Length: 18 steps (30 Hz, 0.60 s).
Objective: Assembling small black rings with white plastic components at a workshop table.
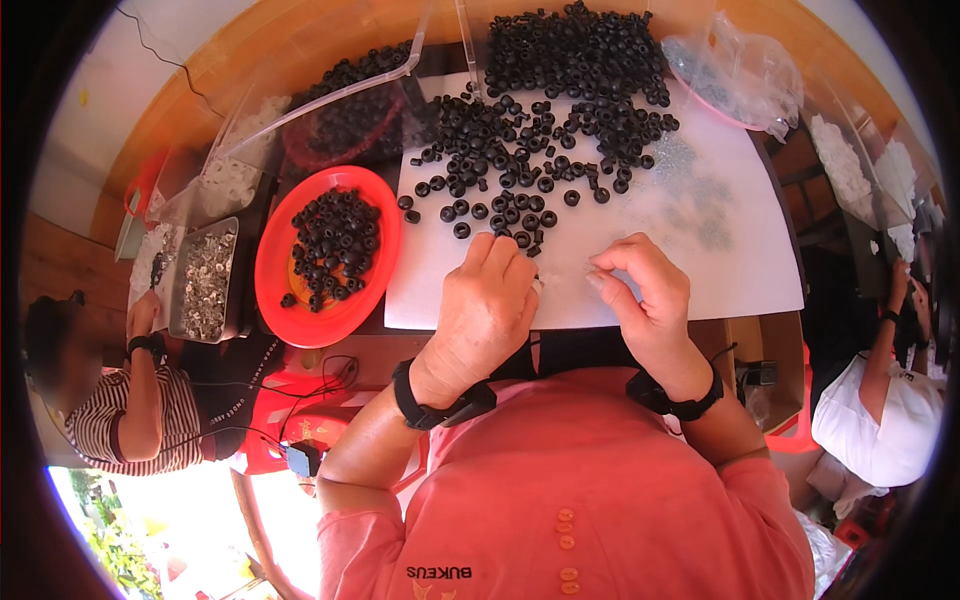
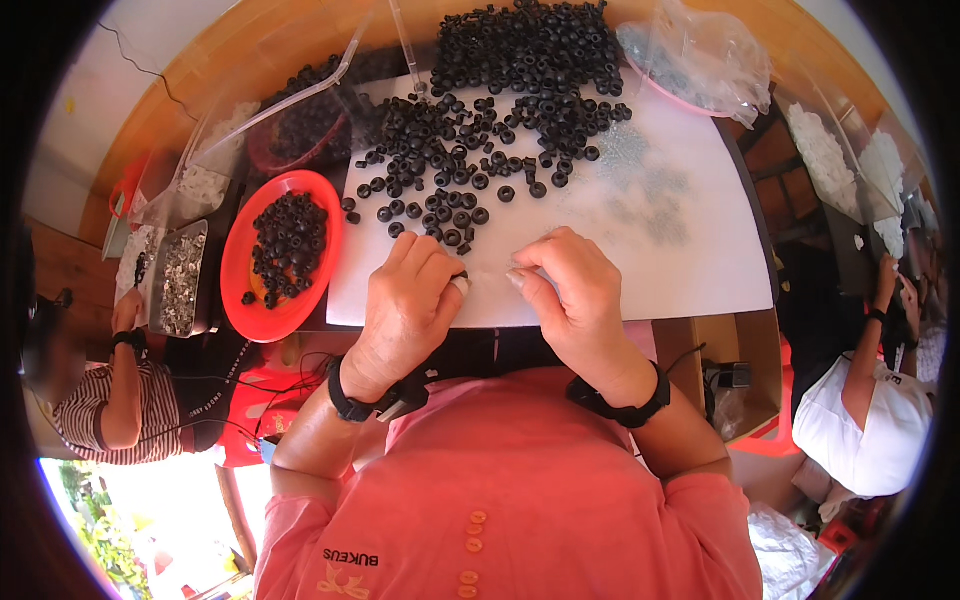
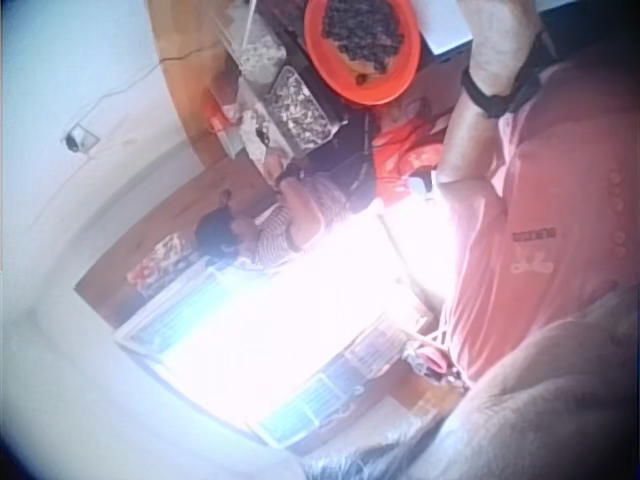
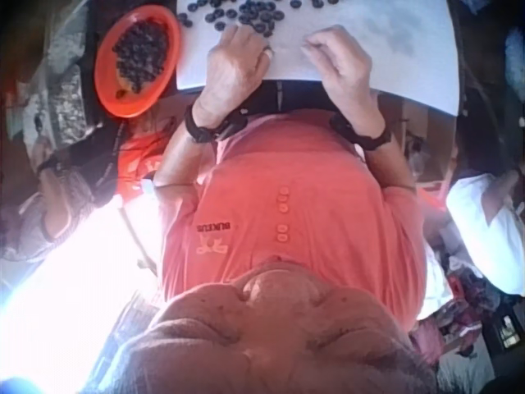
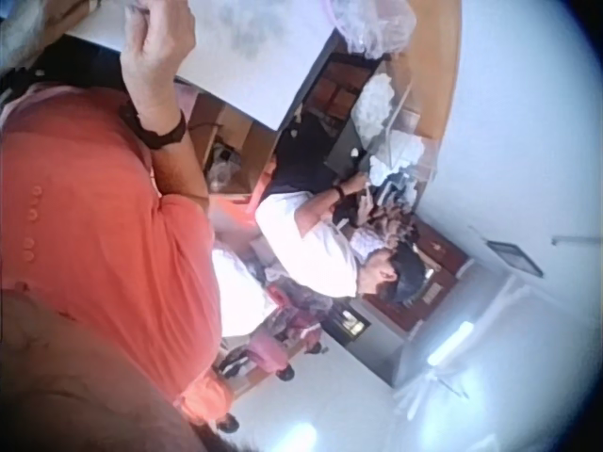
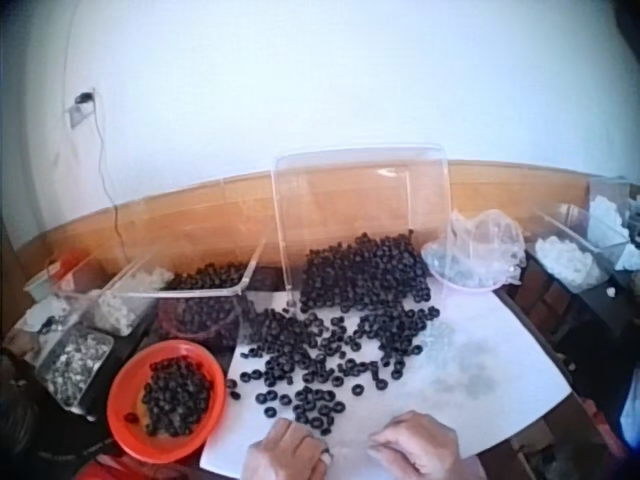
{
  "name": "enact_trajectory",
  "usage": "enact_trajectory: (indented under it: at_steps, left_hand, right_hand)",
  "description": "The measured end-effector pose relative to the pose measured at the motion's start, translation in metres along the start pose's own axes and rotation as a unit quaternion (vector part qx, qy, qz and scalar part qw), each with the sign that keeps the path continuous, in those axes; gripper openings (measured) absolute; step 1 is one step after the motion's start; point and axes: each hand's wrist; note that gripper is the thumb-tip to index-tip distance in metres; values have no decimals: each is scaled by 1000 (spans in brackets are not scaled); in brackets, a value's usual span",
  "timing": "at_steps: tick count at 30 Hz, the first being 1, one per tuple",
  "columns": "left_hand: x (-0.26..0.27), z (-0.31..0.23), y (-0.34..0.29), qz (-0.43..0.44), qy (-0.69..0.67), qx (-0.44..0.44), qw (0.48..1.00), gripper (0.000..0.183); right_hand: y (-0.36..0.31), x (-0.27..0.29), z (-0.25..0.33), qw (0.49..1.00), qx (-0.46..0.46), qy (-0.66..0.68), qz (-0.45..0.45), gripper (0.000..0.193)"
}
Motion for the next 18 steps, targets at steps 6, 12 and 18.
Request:
enact_trajectory:
  at_steps: [6,12,18]
  left_hand:
    - [1,3,2,40,42,-41,997,26]
    - [7,11,-7,18,22,-18,999,23]
    - [19,4,-15,-29,-528,319,787,18]
  right_hand:
    - [1,-5,0,1000,3,4,3,15]
    - [6,-11,14,999,3,33,32,15]
    - [14,-25,21,997,46,63,25,17]
Point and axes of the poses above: each hand's wrist, its own y-axis towards the middle knuckle, its own x-axis out of the back of the hand, z = x × y, and after that the axes turned 9 degrees about -y, right-handed
